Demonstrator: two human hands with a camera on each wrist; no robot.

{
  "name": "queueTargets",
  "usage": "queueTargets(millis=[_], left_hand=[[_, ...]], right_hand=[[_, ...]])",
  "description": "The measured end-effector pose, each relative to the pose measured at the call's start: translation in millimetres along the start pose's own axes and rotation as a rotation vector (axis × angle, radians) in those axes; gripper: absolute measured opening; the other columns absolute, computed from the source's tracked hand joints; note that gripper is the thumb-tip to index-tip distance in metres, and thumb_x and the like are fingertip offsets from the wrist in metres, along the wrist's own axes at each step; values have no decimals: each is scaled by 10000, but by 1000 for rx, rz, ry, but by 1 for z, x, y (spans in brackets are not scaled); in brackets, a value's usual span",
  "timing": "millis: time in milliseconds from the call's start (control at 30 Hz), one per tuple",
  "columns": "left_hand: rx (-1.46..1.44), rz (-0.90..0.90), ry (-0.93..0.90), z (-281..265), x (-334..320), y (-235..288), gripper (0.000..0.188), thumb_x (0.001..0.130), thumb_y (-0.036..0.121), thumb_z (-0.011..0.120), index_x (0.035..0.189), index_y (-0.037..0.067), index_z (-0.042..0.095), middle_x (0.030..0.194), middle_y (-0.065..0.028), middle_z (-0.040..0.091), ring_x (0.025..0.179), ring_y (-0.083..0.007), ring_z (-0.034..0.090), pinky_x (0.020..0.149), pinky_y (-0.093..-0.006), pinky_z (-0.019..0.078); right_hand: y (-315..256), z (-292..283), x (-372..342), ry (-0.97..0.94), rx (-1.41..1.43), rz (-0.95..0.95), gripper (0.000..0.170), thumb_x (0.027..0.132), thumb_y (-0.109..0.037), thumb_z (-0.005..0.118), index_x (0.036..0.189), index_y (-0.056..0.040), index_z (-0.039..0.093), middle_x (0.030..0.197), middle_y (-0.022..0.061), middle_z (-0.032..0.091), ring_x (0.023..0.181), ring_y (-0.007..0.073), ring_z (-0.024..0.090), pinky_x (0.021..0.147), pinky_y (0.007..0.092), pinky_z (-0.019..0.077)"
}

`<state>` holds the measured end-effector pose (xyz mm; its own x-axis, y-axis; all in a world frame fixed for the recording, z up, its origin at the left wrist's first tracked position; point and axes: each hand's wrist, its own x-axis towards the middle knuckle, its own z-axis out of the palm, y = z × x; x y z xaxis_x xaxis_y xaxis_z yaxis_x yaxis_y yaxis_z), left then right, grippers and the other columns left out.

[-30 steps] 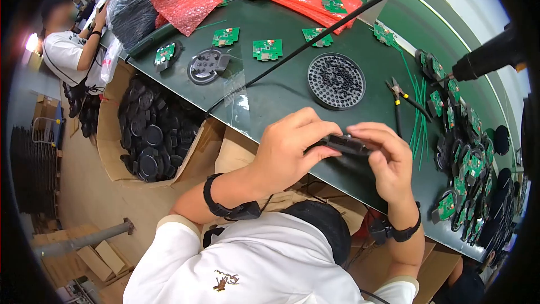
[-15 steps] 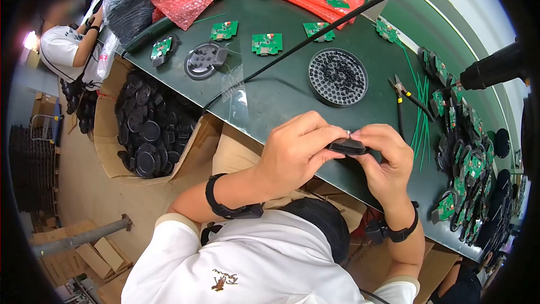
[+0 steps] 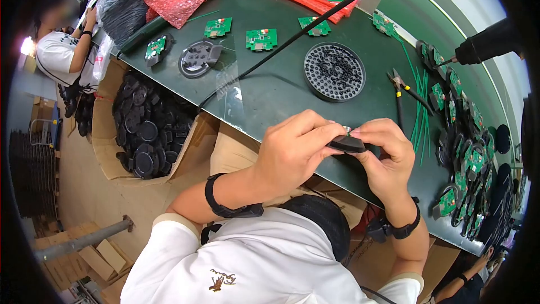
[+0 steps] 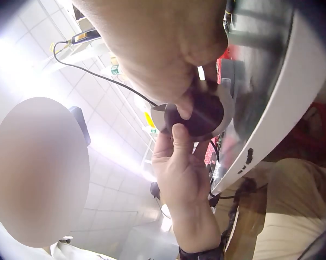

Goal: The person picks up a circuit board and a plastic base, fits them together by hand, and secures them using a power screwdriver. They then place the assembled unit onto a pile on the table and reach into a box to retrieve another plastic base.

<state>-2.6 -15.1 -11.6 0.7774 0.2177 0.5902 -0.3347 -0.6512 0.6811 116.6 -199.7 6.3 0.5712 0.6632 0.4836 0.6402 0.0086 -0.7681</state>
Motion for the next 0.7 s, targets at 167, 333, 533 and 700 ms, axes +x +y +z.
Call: queueTargets(millis=[167,333,533,700], left_hand=[[38,1,10,-1,5,0,325,795,94,896,1090,51,766,1003,-107,736,809,-251,736,660,-344,580],[32,8,13,0,4,-1,321,796,102,899,1081,43,763,1011,-106,736,796,-253,728,654,-345,577],[51,-1,-1,-1,4,1,317,790,104,902,1072,44,771,956,-98,738,775,-242,719,640,-337,563],[42,17,-13,-2,6,0,316,786,101,901,1071,45,775,936,-101,740,782,-250,724,666,-346,569]], right_hand=[[-1,1,-2,22,44,58,251,781,37,858,1017,-27,799,973,123,764,878,227,729,775,322,580],[-2,1,-2,30,58,82,258,786,29,871,1027,-32,803,953,121,758,844,212,717,747,312,569],[0,0,-2,19,47,64,261,784,40,872,1025,-32,804,957,127,760,851,214,731,759,309,579],[-1,-1,-1,2,60,52,248,794,6,892,1023,-25,804,970,130,765,883,225,746,775,313,585]])
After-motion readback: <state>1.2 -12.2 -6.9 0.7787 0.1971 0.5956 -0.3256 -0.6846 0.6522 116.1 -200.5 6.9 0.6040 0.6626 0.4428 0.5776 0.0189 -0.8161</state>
